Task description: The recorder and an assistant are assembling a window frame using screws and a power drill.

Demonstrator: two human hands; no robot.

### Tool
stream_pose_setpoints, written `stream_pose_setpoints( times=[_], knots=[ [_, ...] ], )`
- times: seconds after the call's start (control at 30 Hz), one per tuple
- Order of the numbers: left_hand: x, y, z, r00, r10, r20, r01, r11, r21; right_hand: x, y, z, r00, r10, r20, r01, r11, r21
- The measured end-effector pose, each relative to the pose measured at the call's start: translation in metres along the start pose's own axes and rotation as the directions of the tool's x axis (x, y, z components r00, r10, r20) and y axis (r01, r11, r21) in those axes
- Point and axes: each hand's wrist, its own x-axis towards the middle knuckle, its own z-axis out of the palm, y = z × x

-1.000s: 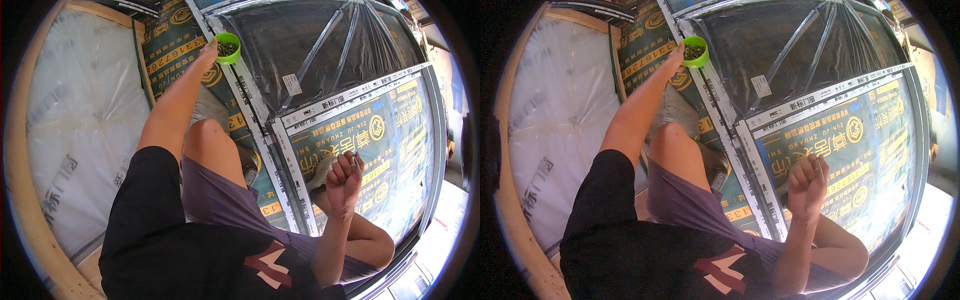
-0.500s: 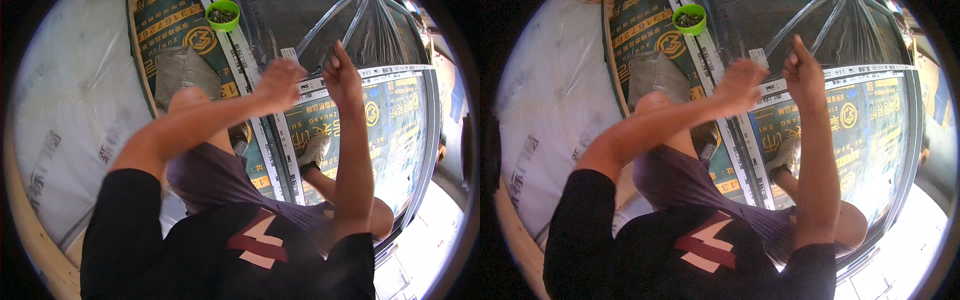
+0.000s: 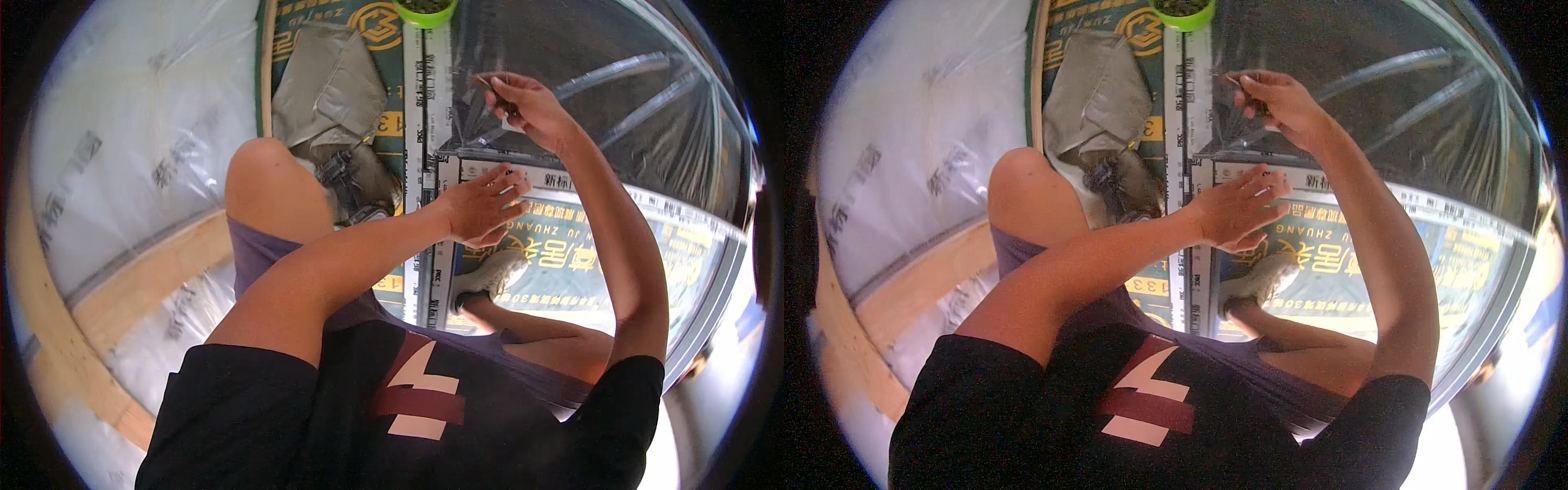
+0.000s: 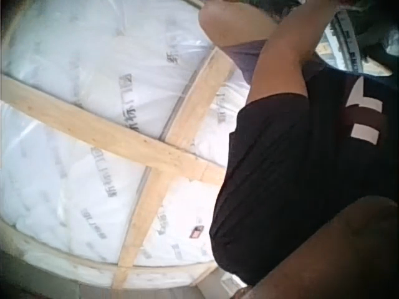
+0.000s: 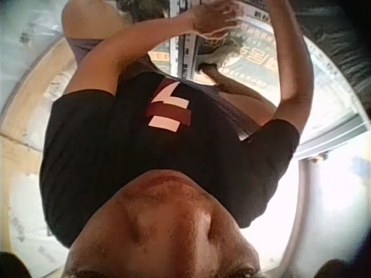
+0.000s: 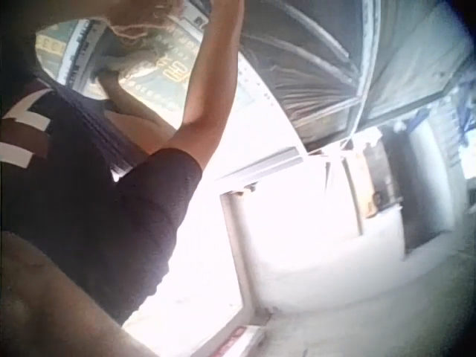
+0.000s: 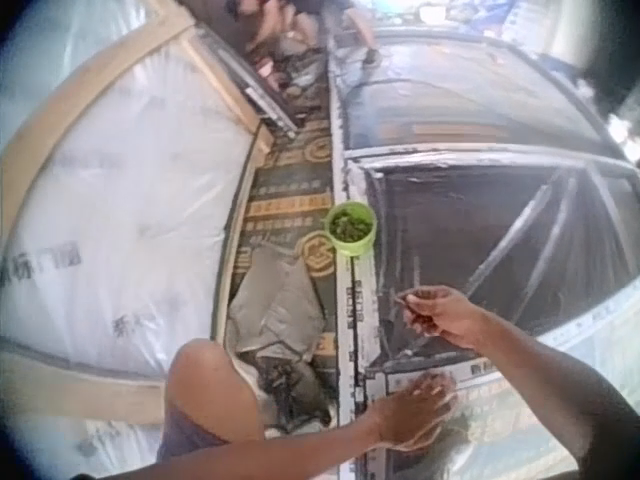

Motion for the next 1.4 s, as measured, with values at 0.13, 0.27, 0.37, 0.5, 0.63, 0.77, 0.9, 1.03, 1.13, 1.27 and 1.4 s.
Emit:
stream_pose_setpoints(
  times=[0.13, 0.27, 0.37, 0.5, 0.63, 0.77, 0.9, 1.03, 1.13, 1.27, 1.4],
  knots=[
    [-0.001, 0.001, 0.006, 0.99, -0.001, -0.144, 0.005, 1.0, 0.027, 0.013, -0.007, 0.006, 0.972, 0.17, 0.163, -0.146, 0.978, -0.149],
    [-0.005, 0.0, 0.008, 0.982, -0.014, -0.188, 0.038, 0.992, 0.121, 0.034, -0.015, 0.024, 0.92, 0.208, 0.333, -0.092, 0.938, -0.333],
    [0.0, -0.001, 0.013, 0.965, -0.012, -0.261, 0.023, 0.999, 0.04, 0.054, -0.021, 0.036, 0.877, 0.296, 0.378, -0.077, 0.864, -0.498],
    [-0.01, -0.001, 0.028, 0.892, -0.065, -0.447, 0.048, 0.998, -0.049, 0.074, -0.021, 0.098, 0.821, 0.391, 0.416, 0.074, 0.649, -0.757],
    [-0.002, -0.002, 0.032, 0.856, -0.073, -0.511, 0.056, 0.997, -0.049, 0.092, 0.006, 0.121, 0.759, 0.425, 0.493, 0.113, 0.66, -0.743],
    [-0.012, 0.012, 0.029, 0.608, -0.347, -0.714, 0.245, 0.938, -0.247, 0.09, 0.025, 0.149, 0.784, 0.43, 0.448, 0.117, 0.605, -0.787],
    [-0.037, 0.029, 0.026, 0.361, -0.499, -0.788, 0.321, 0.859, -0.398, 0.113, 0.045, 0.141, 0.776, 0.374, 0.508, 0.374, 0.375, -0.848],
    [-0.127, 0.006, 0.048, -0.293, -0.821, -0.489, 0.412, 0.354, -0.84, 0.118, 0.046, 0.145, 0.675, 0.486, 0.555, 0.54, 0.186, -0.821],
    [-0.209, -0.02, 0.089, -0.589, -0.78, -0.21, 0.448, -0.099, -0.889, 0.124, 0.044, 0.149, 0.652, 0.536, 0.536, 0.585, 0.093, -0.805],
    [-0.247, -0.029, 0.154, -0.611, -0.713, -0.343, 0.732, -0.344, -0.589, 0.123, 0.043, 0.154, 0.624, 0.599, 0.502, 0.582, 0.074, -0.81],
    [-0.246, -0.054, 0.162, -0.5, -0.865, -0.029, 0.628, -0.339, -0.701, 0.11, 0.043, 0.159, 0.582, 0.606, 0.542, 0.56, 0.185, -0.807]
  ],
)
